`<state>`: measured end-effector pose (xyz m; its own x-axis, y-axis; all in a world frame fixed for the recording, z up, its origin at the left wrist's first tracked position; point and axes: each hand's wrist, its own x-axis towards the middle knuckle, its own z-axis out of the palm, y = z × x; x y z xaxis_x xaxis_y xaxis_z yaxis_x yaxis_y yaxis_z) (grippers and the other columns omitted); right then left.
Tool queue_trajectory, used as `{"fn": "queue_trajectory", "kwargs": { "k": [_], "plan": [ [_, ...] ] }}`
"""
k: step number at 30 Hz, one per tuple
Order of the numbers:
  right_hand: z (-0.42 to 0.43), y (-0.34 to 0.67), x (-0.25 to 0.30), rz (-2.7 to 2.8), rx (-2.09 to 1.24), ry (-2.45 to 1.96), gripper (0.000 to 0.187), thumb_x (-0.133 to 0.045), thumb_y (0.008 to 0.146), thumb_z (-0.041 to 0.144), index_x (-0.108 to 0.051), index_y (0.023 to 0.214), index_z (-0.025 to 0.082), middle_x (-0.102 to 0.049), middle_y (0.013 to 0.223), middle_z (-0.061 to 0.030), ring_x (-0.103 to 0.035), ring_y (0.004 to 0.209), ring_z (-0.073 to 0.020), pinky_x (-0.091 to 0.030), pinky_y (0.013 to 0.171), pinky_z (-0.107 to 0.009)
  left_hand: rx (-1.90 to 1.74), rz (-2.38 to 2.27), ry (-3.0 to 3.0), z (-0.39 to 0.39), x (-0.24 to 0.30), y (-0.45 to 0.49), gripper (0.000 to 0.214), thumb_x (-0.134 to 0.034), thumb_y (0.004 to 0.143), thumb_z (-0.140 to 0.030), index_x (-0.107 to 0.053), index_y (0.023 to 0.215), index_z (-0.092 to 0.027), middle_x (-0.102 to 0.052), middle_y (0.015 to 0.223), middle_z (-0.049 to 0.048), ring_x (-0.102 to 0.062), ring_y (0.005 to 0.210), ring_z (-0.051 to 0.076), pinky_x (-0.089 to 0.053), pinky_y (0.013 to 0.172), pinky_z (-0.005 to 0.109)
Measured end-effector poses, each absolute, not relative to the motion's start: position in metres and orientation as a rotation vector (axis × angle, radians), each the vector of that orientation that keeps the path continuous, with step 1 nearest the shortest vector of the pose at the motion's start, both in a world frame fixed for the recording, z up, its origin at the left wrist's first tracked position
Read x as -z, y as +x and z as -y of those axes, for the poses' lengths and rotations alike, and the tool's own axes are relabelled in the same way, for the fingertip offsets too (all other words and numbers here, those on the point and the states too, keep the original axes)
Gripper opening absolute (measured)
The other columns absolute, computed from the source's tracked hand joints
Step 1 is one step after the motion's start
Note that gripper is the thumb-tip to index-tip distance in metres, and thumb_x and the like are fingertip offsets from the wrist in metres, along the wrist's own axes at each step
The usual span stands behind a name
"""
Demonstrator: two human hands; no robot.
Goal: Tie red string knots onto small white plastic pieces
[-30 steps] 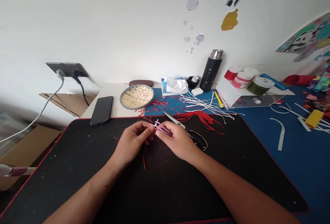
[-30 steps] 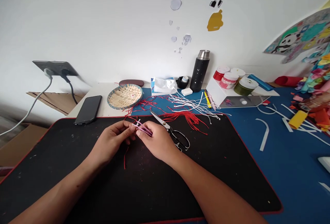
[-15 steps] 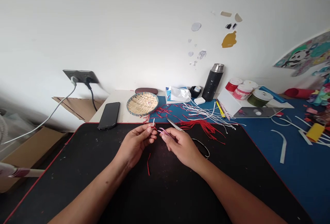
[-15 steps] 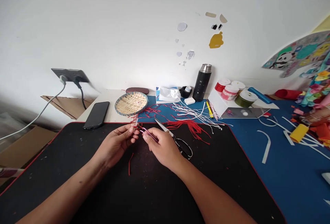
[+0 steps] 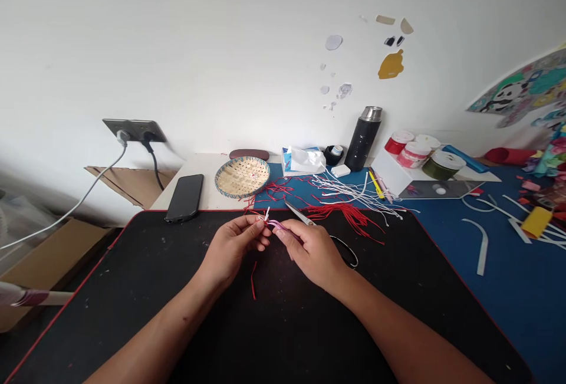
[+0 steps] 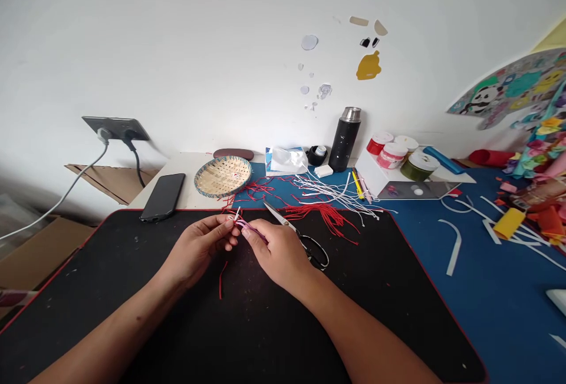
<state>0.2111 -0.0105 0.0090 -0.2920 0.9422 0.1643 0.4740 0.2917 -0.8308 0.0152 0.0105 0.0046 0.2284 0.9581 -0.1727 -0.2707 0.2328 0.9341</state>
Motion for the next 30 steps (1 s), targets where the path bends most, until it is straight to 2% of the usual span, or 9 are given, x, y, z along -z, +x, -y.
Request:
{"fn": "queue_trajectory", "kwargs": {
  "k": [7, 30],
  "plan": [
    [0.0086, 0.2122, -0.006, 1.941, -0.767, -1.302, 0.037, -0.047, 0.109, 0.045, -0.075, 0.098, 0.024, -0.067, 0.073, -0.0006, -0.053, 0.06, -0.0159, -0.032, 0.06, -0.029, -1.018, -0.961, 1.033, -0.0097, -0.0046, 0.0151, 0.033, -0.088, 0.078, -0.044, -0.078, 0.087, -0.014, -0.076, 0.08, 0.0066, -0.066, 0.065, 0.015, -0.053, 0.061, 0.026],
    [0.0084, 0.2131, -0.0066, 2.083, -0.636, -1.361, 0.028, -0.049, 0.109, 0.036, -0.072, 0.099, 0.024, -0.074, 0.083, -0.0028, -0.063, 0.071, -0.0181, -0.036, 0.066, -0.028, -0.968, -1.092, 1.255, -0.0083, -0.0068, 0.0139, 0.033, -0.081, 0.084, -0.049, -0.077, 0.09, -0.017, -0.075, 0.08, 0.005, -0.066, 0.065, 0.016, -0.055, 0.062, 0.028]
  ]
}}
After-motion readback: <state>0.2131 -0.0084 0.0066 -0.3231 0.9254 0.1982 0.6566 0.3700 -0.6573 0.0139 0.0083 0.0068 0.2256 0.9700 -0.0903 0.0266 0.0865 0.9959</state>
